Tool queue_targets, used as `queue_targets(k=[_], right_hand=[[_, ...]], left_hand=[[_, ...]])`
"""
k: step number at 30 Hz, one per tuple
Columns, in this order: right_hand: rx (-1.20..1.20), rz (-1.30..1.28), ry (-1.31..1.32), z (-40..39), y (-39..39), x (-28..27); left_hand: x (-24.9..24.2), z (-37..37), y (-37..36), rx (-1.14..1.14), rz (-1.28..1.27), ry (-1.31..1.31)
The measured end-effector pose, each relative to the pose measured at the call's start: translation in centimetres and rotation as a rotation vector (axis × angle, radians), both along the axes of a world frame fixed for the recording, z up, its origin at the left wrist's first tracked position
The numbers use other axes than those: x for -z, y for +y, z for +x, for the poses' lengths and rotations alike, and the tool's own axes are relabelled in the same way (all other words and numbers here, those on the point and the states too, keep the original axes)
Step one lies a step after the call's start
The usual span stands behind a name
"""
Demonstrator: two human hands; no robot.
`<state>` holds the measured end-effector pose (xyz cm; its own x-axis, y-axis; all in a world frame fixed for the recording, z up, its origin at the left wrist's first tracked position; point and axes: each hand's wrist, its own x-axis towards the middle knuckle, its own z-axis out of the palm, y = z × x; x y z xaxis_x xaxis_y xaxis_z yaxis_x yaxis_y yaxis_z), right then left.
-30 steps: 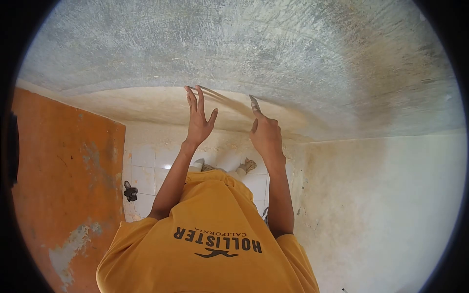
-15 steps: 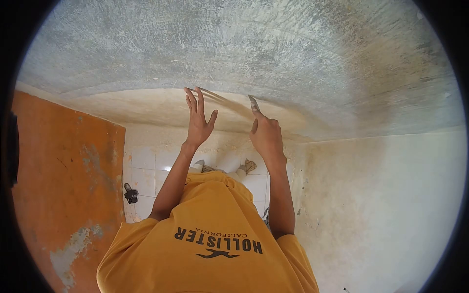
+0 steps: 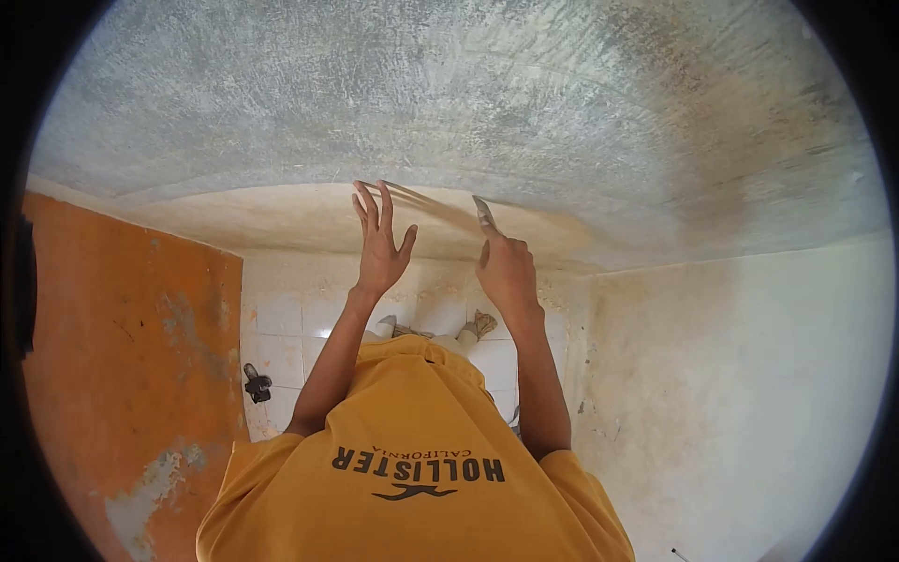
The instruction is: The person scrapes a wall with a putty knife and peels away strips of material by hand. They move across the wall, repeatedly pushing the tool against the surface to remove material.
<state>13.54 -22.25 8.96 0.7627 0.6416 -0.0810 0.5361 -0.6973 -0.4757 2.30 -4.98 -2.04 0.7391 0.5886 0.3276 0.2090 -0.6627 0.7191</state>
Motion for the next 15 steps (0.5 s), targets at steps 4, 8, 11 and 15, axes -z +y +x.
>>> queue_targets(k=[4,8,11,15], right_hand=[[-0.008,-0.041,0.008,0.3,-0.4,0.7],[-0.018,-0.029,-0.021,0.4,0.0,-0.3],[-0.015,-0.023,-0.023,0.4,0.0,-0.7],[0.002,-0.008,-0.023,-0.1,-0.2,-2.5]], left_hand=[[1.0,0.0,0.4,0.009,0.018,0.004],[0.9,0.3,0.8,0.022,0.030,0.017],[1.1,0.5,0.7,0.028,0.001,0.000],[1.3,1.0,0.1,-0.012,0.049,-0.001]])
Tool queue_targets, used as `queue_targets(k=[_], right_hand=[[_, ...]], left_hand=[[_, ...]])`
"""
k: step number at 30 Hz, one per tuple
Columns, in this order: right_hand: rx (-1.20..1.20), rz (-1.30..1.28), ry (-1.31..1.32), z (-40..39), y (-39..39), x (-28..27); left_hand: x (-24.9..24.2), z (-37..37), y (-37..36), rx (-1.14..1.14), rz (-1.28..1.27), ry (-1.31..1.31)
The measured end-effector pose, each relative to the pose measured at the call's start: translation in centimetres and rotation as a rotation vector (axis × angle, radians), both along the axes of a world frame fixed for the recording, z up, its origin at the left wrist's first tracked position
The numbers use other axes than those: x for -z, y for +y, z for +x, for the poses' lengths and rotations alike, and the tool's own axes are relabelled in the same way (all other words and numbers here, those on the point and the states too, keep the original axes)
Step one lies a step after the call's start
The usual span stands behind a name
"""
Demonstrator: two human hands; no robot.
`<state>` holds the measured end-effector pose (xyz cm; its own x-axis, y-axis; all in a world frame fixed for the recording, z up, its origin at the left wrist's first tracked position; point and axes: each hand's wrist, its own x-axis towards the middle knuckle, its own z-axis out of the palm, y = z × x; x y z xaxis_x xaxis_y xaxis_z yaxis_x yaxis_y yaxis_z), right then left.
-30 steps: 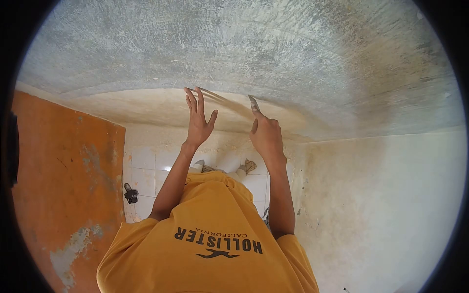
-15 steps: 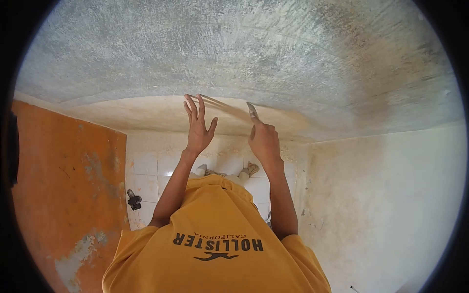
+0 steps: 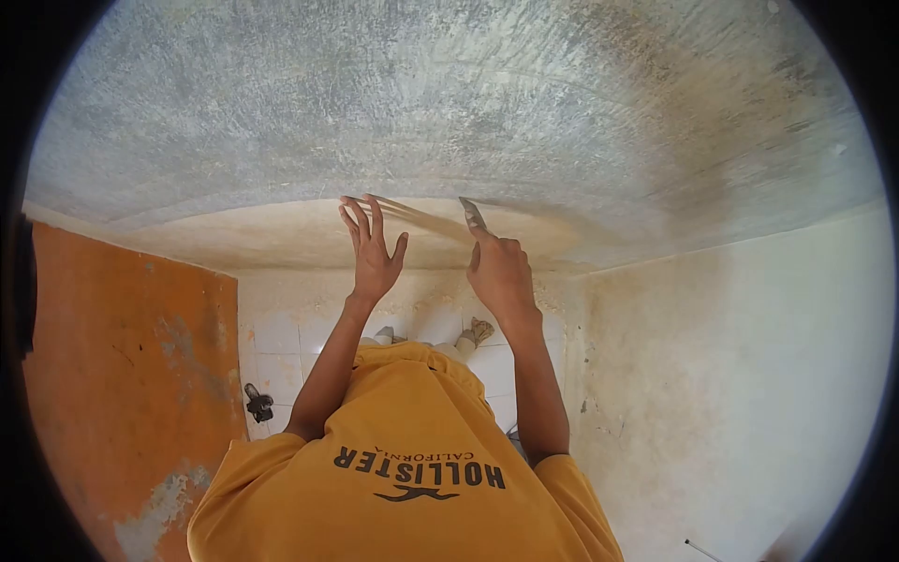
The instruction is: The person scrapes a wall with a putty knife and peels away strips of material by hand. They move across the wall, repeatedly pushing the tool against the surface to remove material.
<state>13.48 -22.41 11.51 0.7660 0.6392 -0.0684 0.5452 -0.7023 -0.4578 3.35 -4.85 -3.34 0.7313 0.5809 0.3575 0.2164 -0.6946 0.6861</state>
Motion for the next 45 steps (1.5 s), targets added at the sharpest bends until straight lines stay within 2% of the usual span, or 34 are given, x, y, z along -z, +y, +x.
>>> queue_targets(k=[2,7,12,15,17,18,21,27,30,41,45], right_hand=[[-0.006,-0.022,-0.013,0.5,0.2,1.9],[0.026,-0.072,-0.012,0.4,0.1,1.4],[0.028,-0.149,-0.042,1.0,0.6,6.2],[0.065,-0.024,0.010,-0.2,0.3,2.4],[0.061,-0.106,-0.029,0.8,0.7,6.0],[0.064,-0.147,-0.046,0.6,1.2,6.2],[0.083,-0.054,-0.009,-0.2,0.8,4.6],[0.091,-0.039,-0.013,-0.2,0.6,5.0],[0.099,-0.006,-0.009,-1.2,0.7,1.2],[0.098,-0.048,-0.065,-0.8,0.6,4.5],[0.112,-0.009,-0.041,-0.8,0.3,2.8]], left_hand=[[-0.3,0.2,-0.2,-0.028,0.019,0.000],[-0.1,0.8,-0.4,-0.030,0.023,-0.044],[-0.3,0.4,-0.5,-0.008,-0.003,-0.051],[-0.2,0.0,-0.1,0.005,0.020,-0.020],[-0.1,0.1,0.1,0.010,0.011,-0.041],[0.0,0.0,0.0,0.018,0.008,-0.050],[-0.2,-0.1,0.2,0.023,-0.004,-0.010],[0.4,0.1,0.4,0.034,0.017,-0.040],[0.1,0.0,0.5,0.040,0.020,-0.023],[0.1,0.6,-0.1,0.046,0.021,-0.072],[0.1,0.5,-0.1,0.041,0.008,-0.035]])
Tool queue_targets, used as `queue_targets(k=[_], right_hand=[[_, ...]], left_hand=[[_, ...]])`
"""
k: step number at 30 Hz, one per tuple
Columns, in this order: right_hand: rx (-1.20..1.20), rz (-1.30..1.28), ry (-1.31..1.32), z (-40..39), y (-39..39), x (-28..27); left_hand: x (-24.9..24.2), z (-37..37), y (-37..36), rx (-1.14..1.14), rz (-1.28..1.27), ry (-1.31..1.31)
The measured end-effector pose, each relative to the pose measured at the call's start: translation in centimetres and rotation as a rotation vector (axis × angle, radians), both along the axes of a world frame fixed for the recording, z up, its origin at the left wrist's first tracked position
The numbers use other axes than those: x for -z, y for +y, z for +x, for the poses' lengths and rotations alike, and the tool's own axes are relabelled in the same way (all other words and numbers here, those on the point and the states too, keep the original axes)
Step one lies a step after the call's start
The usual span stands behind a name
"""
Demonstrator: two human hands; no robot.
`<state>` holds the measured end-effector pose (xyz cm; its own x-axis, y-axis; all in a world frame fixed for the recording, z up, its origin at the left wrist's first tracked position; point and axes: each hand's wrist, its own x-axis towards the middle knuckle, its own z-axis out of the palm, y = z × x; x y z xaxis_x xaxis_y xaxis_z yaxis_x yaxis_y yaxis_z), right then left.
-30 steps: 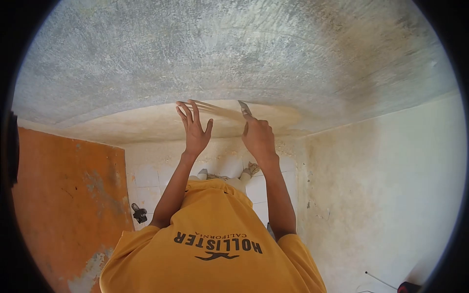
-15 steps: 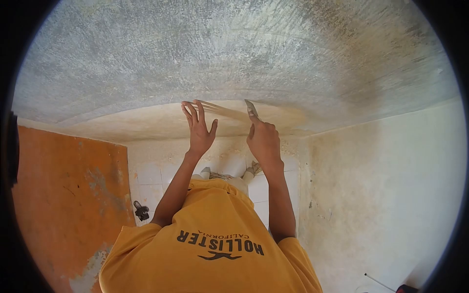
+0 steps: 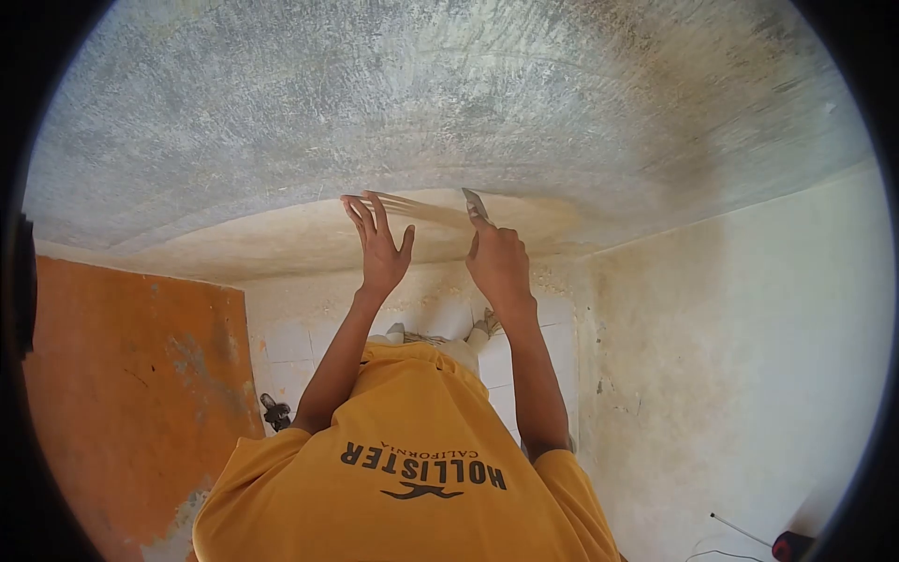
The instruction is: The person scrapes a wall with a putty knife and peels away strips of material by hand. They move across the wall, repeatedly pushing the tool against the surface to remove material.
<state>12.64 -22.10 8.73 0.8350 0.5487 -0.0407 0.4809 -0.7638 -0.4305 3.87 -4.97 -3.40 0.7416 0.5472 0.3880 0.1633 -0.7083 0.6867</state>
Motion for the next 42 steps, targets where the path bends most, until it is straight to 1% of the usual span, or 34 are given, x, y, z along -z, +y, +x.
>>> queue_targets(k=[1,2,3,6,11,15,18,21,24,26,30,32,36,42], right_hand=[[-0.007,-0.040,-0.001,0.4,0.2,1.3],[-0.011,-0.083,0.001,1.0,0.4,3.9],[-0.014,-0.124,0.002,0.8,0.9,3.7],[0.003,-0.024,0.036,0.1,0.3,1.4],[0.012,-0.041,-0.012,0.1,0.6,1.9],[-0.008,0.008,-0.009,-0.2,0.7,0.3],[0.004,-0.038,0.026,-0.1,0.8,0.7],[-0.002,-0.020,-0.010,-0.2,0.5,-0.6],[0.022,-0.100,0.032,-0.1,1.0,1.1],[0.006,-0.084,0.001,0.3,0.5,1.6],[0.006,-0.088,0.012,0.1,0.6,0.6],[0.014,-0.107,0.000,0.5,0.5,4.0],[0.011,-0.041,0.032,-0.2,0.6,1.2],[0.025,-0.070,0.010,-0.2,0.7,1.0]], left_hand=[[-0.2,0.0,0.0,-0.001,0.009,-0.009],[-0.3,0.1,-0.1,0.001,0.017,-0.017],[-0.2,0.1,-0.2,0.004,0.025,-0.026],[-0.2,0.0,0.0,0.010,-0.008,0.015],[0.0,0.2,-0.1,0.019,0.009,-0.007],[-0.2,0.0,0.1,0.034,-0.007,0.007],[0.0,0.2,-0.1,0.029,-0.009,-0.027],[-0.1,0.3,-0.2,0.027,-0.009,-0.038],[-0.2,0.2,-0.2,0.031,0.005,-0.028],[0.1,0.3,-0.1,0.037,0.005,-0.049],[0.0,0.0,0.1,0.050,-0.012,-0.025],[0.6,-0.2,-0.1,0.044,-0.004,-0.026],[0.3,-0.5,0.4,0.046,0.009,0.030],[0.7,-0.2,0.4,0.035,0.040,-0.004]])
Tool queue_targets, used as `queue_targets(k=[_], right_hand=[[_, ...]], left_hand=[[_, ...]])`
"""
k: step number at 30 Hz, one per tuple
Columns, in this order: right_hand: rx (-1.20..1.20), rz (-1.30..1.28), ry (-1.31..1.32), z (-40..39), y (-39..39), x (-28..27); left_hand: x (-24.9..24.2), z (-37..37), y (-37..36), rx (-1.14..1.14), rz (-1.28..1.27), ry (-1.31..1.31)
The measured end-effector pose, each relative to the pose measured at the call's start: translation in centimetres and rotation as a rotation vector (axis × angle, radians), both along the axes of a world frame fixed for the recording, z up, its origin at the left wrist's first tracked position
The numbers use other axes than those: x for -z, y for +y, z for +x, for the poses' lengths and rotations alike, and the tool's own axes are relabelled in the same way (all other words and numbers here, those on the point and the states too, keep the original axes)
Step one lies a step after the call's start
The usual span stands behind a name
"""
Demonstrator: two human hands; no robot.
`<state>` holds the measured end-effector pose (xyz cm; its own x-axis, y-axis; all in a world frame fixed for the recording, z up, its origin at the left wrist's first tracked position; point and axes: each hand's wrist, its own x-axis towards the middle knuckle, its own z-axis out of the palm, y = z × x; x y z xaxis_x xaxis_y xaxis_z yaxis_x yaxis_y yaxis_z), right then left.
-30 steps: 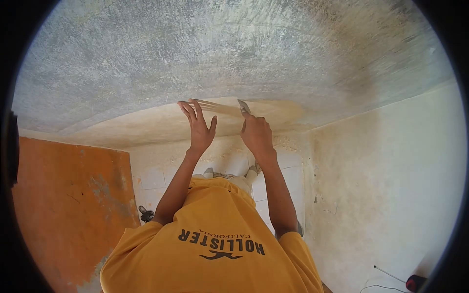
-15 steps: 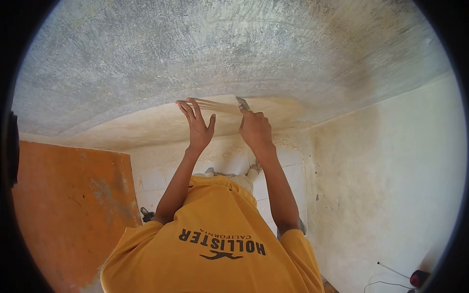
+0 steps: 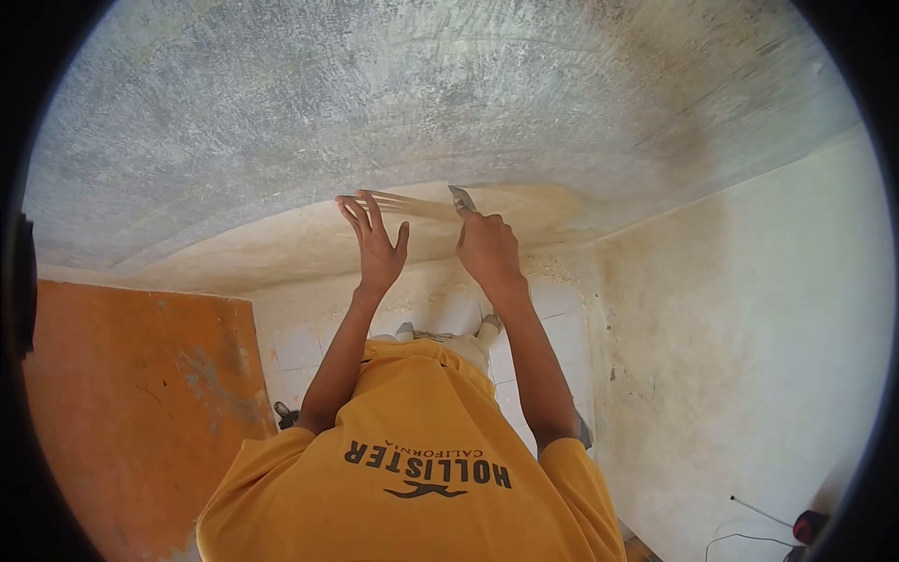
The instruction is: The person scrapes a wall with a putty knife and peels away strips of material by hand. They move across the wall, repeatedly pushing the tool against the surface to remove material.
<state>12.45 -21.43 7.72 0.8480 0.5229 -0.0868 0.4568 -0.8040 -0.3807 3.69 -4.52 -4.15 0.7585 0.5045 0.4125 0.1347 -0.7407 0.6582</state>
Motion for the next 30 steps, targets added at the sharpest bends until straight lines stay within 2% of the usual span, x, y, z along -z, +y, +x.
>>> queue_targets(k=[9,12,14,24,26,30], right_hand=[[0.012,0.057,-0.019,0.2,-0.6,-0.6],[0.009,-0.046,0.021,0.6,0.2,1.3],[0.007,-0.008,0.021,0.1,0.1,1.8],[-0.022,0.059,0.015,-0.2,-0.2,-2.0],[-0.027,0.005,0.005,0.3,0.2,0.4],[-0.036,0.058,-0.019,0.6,-0.8,-0.8]], left_hand=[[-0.1,0.3,-0.2,0.002,-0.036,-0.014],[0.0,0.3,-0.2,0.002,-0.024,-0.032],[-0.1,0.1,-0.3,0.007,-0.032,-0.011],[-0.1,0.4,-0.2,-0.004,-0.041,-0.006],[-0.1,0.4,-0.1,-0.006,-0.041,-0.020],[-0.2,0.5,-0.4,-0.018,-0.029,-0.015]])
